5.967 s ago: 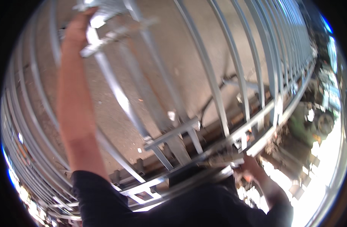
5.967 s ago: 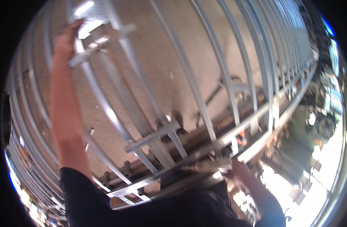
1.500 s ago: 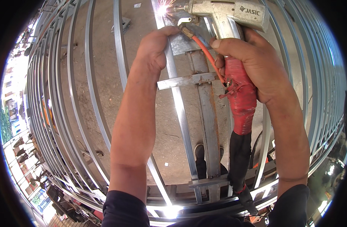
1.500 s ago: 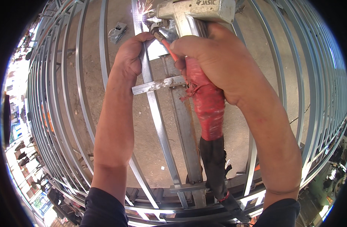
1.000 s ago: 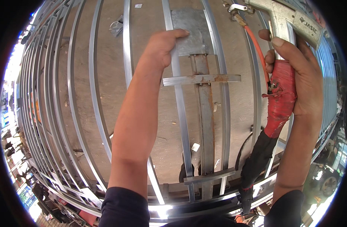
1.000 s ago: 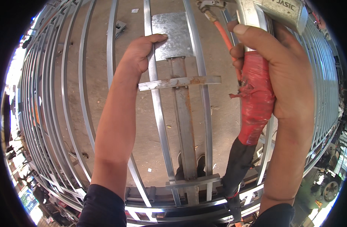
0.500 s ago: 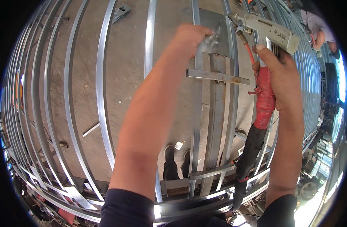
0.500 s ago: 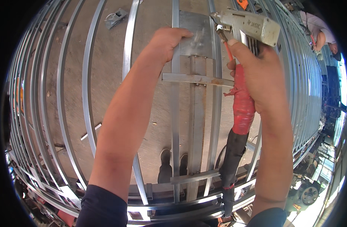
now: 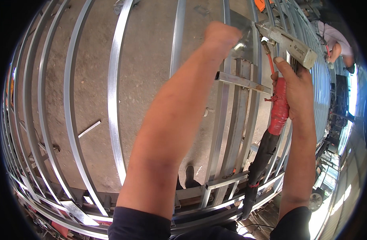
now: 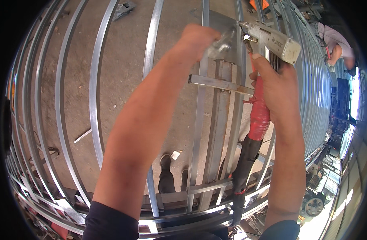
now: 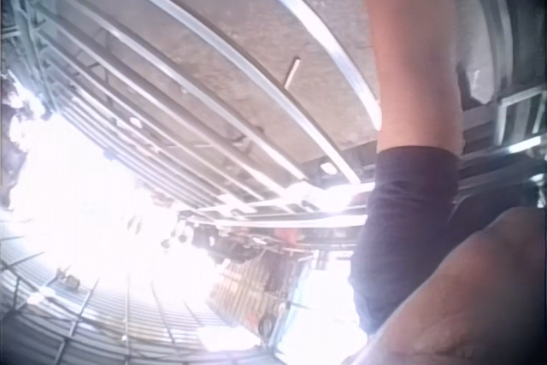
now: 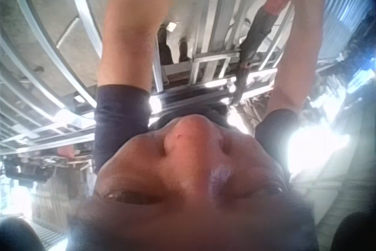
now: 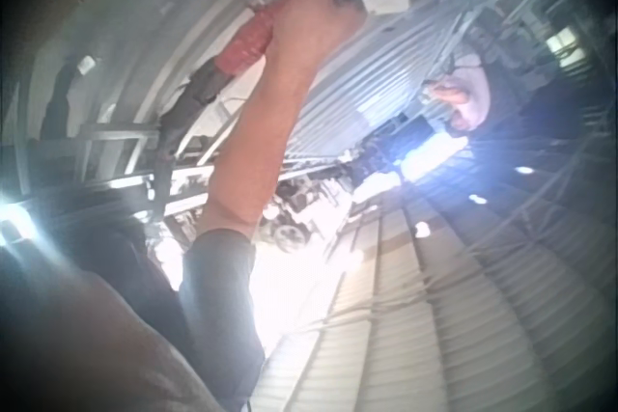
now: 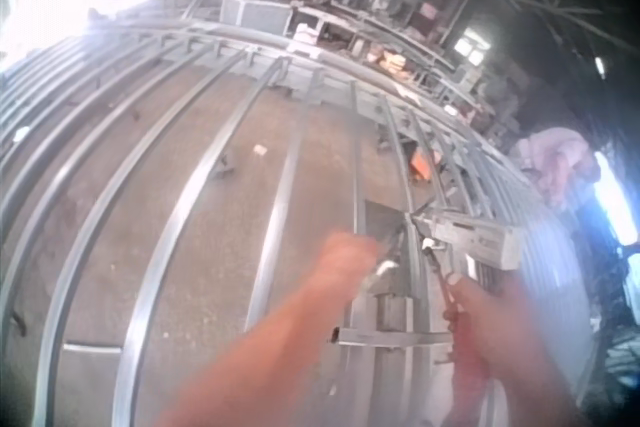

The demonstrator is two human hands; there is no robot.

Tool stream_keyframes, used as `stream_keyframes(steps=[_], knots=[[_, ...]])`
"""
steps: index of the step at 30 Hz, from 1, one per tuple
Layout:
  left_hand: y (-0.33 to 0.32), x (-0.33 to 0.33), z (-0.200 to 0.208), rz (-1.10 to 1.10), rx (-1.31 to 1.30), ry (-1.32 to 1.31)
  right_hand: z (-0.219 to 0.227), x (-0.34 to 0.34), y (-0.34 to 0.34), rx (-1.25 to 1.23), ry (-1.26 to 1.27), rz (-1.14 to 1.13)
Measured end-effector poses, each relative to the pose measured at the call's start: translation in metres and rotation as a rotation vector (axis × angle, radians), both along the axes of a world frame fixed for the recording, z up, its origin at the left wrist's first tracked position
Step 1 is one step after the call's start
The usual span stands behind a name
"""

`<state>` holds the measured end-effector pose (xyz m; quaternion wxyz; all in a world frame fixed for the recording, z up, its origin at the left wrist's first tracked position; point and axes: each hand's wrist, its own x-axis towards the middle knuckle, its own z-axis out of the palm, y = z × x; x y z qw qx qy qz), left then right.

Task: The person welds metal bars into a large curved frame using a handheld welding gun. They position metal plates and bars, then weld them in place, creating a structured metal assembly.

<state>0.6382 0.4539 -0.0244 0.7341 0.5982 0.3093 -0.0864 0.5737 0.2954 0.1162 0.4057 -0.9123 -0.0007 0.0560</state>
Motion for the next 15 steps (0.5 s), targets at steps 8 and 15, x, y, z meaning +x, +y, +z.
stream_keyframes(steps=[8, 15], knots=[[-0.001, 0.02, -0.024, 0.111, -0.046, -0.146, -0.004, 0.0, 0.006, -0.125, 0.002, 0.027], [0.009, 0.025, -0.014, -0.083, 0.164, -0.016, -0.004, -0.001, 0.007, -0.14, 0.026, 0.022]])
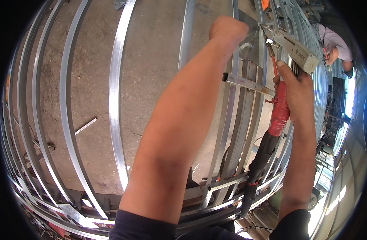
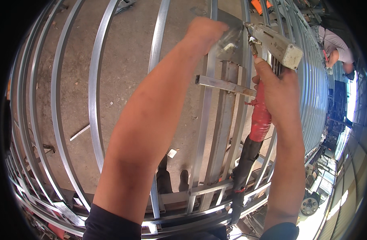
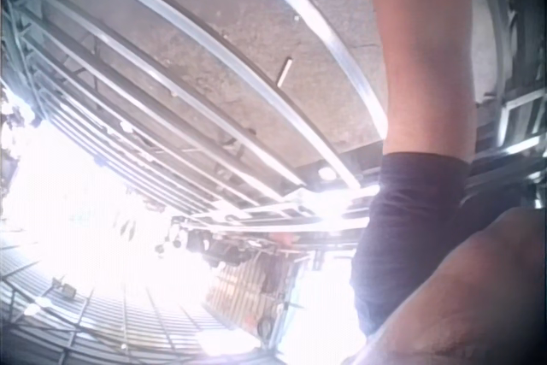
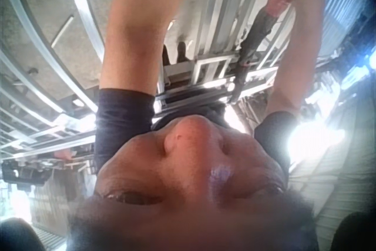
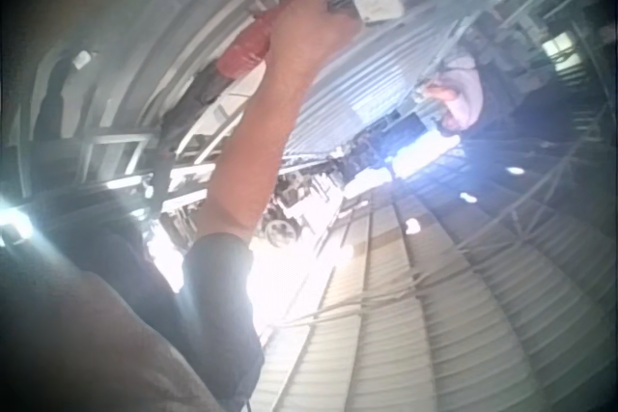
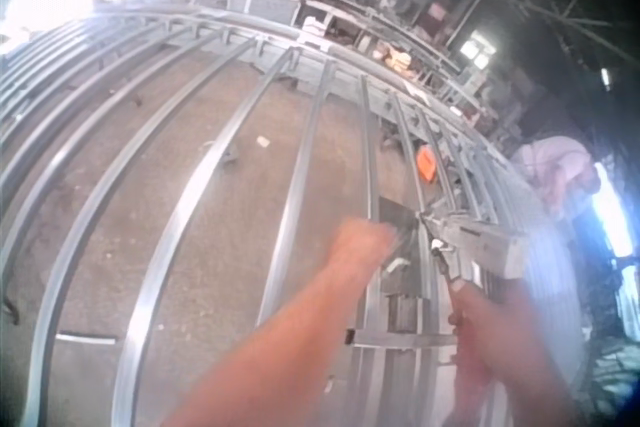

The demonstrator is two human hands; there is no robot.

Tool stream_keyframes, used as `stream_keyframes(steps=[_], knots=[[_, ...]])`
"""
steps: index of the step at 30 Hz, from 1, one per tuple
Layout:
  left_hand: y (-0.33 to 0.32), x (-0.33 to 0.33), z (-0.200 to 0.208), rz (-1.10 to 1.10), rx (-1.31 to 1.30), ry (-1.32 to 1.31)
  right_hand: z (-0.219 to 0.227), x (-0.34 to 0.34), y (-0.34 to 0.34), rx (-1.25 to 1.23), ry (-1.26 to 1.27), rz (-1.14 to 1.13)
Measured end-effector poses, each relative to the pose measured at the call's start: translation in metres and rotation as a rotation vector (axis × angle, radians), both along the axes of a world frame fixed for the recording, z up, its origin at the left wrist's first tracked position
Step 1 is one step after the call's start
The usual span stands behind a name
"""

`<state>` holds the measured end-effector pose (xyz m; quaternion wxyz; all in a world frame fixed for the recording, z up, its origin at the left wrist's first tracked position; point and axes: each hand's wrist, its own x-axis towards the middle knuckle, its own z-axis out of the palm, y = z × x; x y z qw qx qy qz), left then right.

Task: The person welds metal bars into a large curved frame using a handheld welding gun. They position metal plates and bars, then weld them in place, creating a structured metal assembly.

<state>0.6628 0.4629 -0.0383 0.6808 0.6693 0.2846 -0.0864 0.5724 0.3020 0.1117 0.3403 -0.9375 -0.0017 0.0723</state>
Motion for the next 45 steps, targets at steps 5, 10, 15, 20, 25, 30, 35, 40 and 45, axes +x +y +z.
stream_keyframes(steps=[5, 10, 15, 20, 25, 30, 35, 40, 45], knots=[[0.002, -0.001, 0.005, -0.066, 0.038, 0.032, -0.001, -0.002, 0.006, -0.062, -0.007, -0.003], [-0.003, -0.001, 0.004, 0.027, -0.017, 0.002, -0.009, -0.001, 0.003, -0.082, -0.077, 0.037], [-0.005, 0.009, -0.013, 0.045, -0.117, -0.015, -0.005, -0.009, 0.009, -0.05, -0.096, -0.006], [-0.008, 0.012, -0.015, 0.061, -0.167, -0.026, -0.009, -0.009, 0.007, 0.005, -0.106, -0.003], [-0.006, 0.011, -0.012, -0.005, -0.064, -0.027, -0.008, -0.008, 0.006, -0.038, -0.09, -0.018], [-0.005, 0.006, -0.006, 0.001, -0.076, -0.013, -0.01, -0.007, 0.003, -0.045, -0.084, -0.016], [-0.004, 0.006, -0.006, 0.008, -0.073, -0.021, -0.008, -0.006, 0.003, -0.047, -0.057, -0.008], [-0.006, 0.005, -0.004, 0.052, -0.11, -0.013, -0.011, -0.006, 0.003, -0.045, -0.068, -0.002], [-0.005, 0.004, -0.004, 0.065, -0.114, -0.016, -0.015, -0.007, 0.009, -0.059, -0.1, 0.026]])
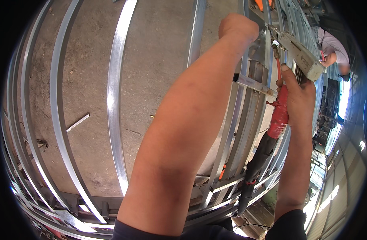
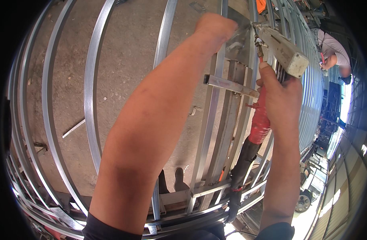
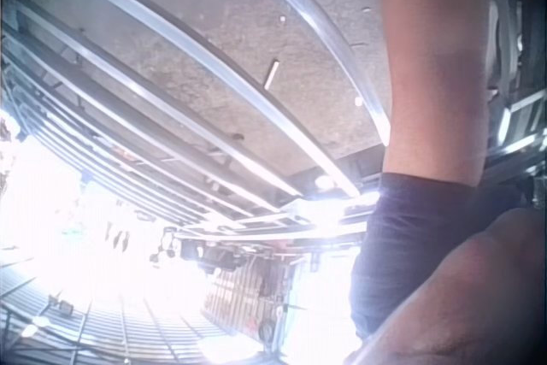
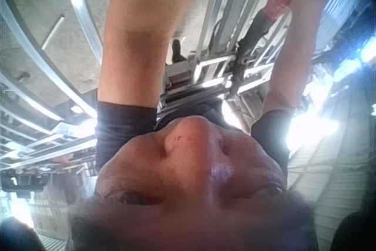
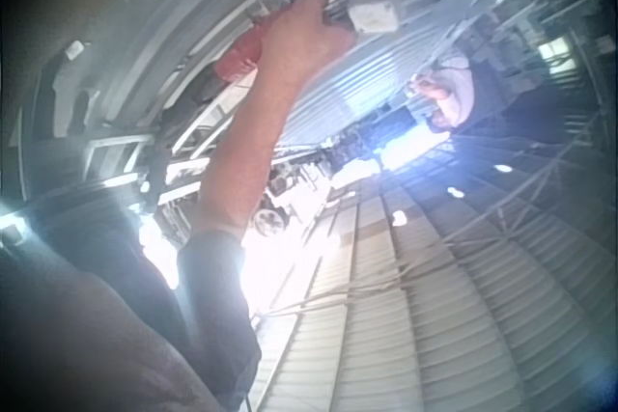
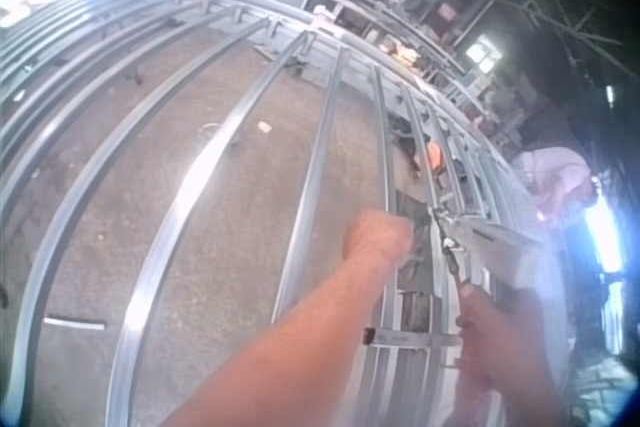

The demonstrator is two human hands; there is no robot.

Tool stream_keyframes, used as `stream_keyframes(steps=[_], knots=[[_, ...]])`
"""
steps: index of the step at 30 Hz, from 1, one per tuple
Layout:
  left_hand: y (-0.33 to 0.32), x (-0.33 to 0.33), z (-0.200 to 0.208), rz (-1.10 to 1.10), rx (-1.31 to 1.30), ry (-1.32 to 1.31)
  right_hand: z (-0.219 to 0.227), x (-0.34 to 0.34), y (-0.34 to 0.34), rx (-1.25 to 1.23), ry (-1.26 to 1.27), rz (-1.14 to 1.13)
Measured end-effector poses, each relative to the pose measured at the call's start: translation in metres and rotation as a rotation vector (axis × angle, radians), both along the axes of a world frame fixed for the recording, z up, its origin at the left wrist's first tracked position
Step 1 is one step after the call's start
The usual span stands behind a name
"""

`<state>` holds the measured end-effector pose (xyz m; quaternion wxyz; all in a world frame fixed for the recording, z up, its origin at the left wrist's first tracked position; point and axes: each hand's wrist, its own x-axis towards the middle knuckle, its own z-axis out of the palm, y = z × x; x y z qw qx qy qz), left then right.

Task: The person welds metal bars into a large curved frame using a handheld welding gun. They position metal plates and bars, then weld them in place, creating a structured metal assembly.

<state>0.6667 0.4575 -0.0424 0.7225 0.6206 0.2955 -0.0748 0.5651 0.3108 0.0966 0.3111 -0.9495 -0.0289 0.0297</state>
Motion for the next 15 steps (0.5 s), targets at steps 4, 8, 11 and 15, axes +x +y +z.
stream_keyframes(steps=[4, 8, 11, 15], knots=[[0.0017, -0.0001, 0.0026, -0.051, 0.003, 0.026, -0.0044, 0.0022, -0.0048, -0.061, -0.033, 0.003], [0.0029, 0.0005, 0.0037, -0.075, 0.011, 0.033, -0.0045, 0.0029, -0.0039, -0.099, -0.024, 0.011], [0.0024, 0.0, 0.0039, -0.053, 0.013, 0.034, -0.0065, 0.0032, -0.0036, -0.101, -0.038, 0.017], [0.0021, -0.0017, 0.0056, -0.057, 0.009, 0.03, -0.0058, 0.0004, 0.0007, -0.081, -0.046, 0.011]])
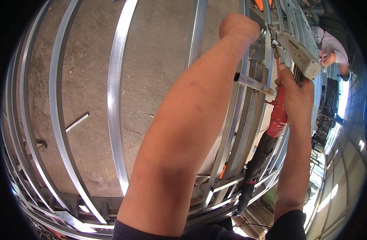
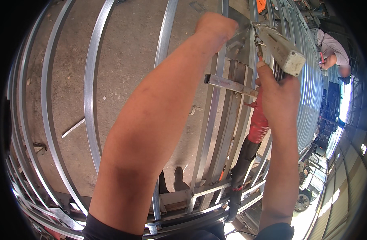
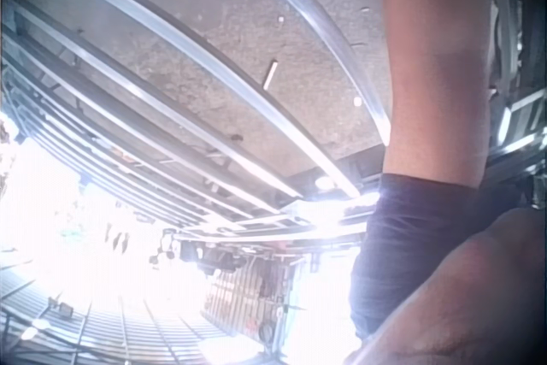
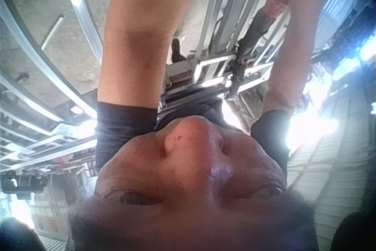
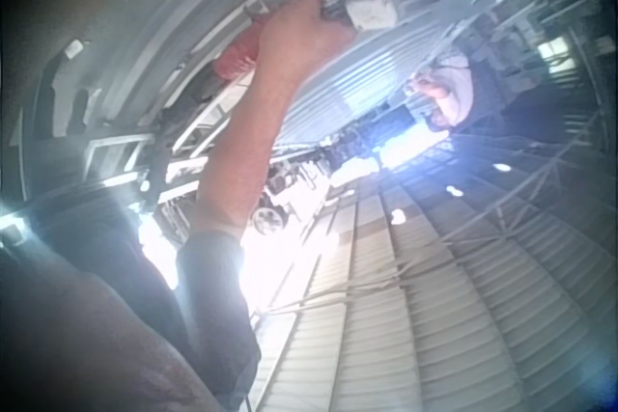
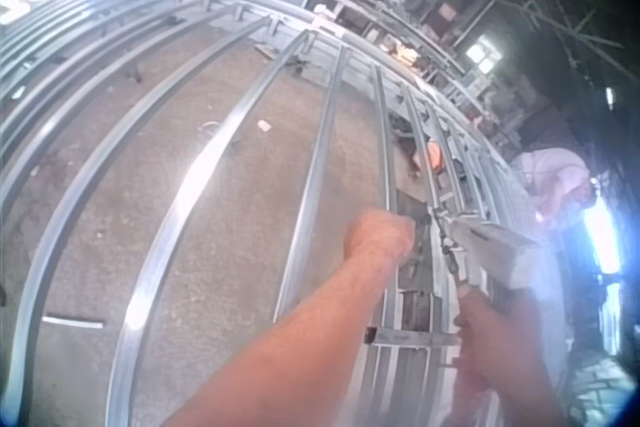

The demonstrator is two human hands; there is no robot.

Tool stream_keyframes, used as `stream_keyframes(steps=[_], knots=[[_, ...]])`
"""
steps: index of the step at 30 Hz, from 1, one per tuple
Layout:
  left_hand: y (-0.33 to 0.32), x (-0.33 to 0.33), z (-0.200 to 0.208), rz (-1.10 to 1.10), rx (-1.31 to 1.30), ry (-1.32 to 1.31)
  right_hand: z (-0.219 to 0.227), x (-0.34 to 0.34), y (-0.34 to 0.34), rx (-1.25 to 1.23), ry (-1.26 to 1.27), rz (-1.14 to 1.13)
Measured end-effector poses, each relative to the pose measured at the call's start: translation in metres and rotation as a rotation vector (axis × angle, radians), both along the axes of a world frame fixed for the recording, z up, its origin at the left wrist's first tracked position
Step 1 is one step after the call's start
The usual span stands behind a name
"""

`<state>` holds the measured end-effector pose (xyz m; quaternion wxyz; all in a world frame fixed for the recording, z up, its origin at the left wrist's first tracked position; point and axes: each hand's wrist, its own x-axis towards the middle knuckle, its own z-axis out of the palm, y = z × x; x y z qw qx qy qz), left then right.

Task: The person welds metal bars into a large curved frame using a handheld welding gun. They position metal plates and bars, then weld them in place, creating a structured metal assembly.

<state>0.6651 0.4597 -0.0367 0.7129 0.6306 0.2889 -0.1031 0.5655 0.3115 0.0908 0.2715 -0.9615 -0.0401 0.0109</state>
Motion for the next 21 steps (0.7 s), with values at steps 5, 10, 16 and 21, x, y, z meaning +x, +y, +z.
stream_keyframes(steps=[5, 10, 16, 21], knots=[[0.0014, -0.0039, 0.0015, 0.013, 0.051, -0.031, 0.0062, -0.0038, 0.004, 0.019, 0.003, -0.011], [0.0045, -0.0065, 0.0064, -0.026, 0.049, -0.011, -0.0002, 0.0003, -0.0005, 0.021, 0.007, -0.005], [0.0029, -0.003, 0.0048, -0.027, 0.063, -0.007, -0.0002, 0.0017, -0.0007, -0.036, 0.042, -0.011], [0.005, -0.0033, 0.005, -0.032, 0.082, -0.005, -0.0004, 0.0029, -0.0016, -0.026, 0.042, 0.009]])
